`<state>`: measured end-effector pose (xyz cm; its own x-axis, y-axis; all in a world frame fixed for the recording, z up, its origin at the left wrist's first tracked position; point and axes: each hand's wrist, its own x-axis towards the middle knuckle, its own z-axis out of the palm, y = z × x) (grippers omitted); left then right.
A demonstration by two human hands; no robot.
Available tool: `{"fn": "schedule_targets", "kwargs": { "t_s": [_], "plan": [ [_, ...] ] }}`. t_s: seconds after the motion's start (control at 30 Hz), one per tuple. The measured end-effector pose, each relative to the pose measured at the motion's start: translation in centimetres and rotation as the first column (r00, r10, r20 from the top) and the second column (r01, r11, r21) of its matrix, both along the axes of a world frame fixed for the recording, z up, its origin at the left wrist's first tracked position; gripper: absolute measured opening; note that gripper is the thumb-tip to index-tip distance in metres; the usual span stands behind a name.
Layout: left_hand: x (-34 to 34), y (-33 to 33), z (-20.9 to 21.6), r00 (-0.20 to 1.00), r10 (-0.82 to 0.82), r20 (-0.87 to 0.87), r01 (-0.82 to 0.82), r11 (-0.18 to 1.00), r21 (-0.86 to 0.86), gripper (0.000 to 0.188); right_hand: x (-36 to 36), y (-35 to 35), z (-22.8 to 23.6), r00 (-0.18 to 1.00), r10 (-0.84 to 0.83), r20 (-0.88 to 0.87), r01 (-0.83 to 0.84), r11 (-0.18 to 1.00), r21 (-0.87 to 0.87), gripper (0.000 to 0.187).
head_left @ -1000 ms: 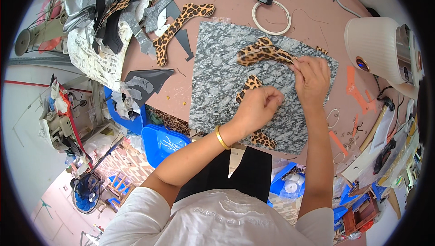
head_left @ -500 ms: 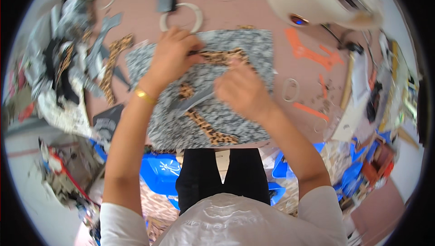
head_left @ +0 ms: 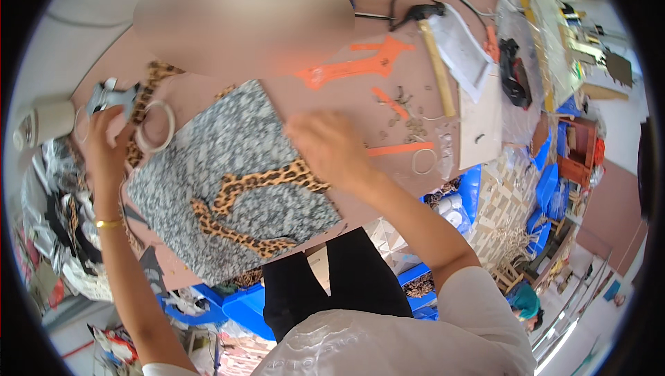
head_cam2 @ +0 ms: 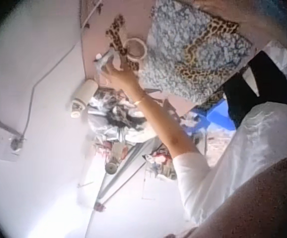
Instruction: The person is tracing shoe patterns onto fabric and organizing shoe component materials in a manufacturing setting.
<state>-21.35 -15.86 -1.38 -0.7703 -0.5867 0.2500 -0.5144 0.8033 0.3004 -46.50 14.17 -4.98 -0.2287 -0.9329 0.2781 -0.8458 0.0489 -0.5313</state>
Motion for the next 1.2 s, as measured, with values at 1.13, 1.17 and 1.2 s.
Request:
{"fn": "schedule_targets", "kwargs": {
  "t_s": [1.13,1.17,1.2],
  "plan": [
    [-14.7,32.4,-0.2,0.995,0.012,0.101,-0.097,0.407,0.908,0.014,-8.9,14.0,-0.5,0.995,-0.072,-0.064,0.094,0.862,0.497,0.019],
    [-15.1,33.2,-0.7,0.986,-0.017,0.164,-0.152,0.289,0.945,0.015,-8.6,14.1,-0.5,0.99,-0.132,-0.058,0.143,0.853,0.502,0.018],
    [-15.6,33.7,-1.1,0.985,-0.014,0.171,-0.16,0.294,0.942,0.015,-8.2,14.1,-0.5,0.981,-0.19,-0.049,0.188,0.84,0.509,0.018]
  ]
}}
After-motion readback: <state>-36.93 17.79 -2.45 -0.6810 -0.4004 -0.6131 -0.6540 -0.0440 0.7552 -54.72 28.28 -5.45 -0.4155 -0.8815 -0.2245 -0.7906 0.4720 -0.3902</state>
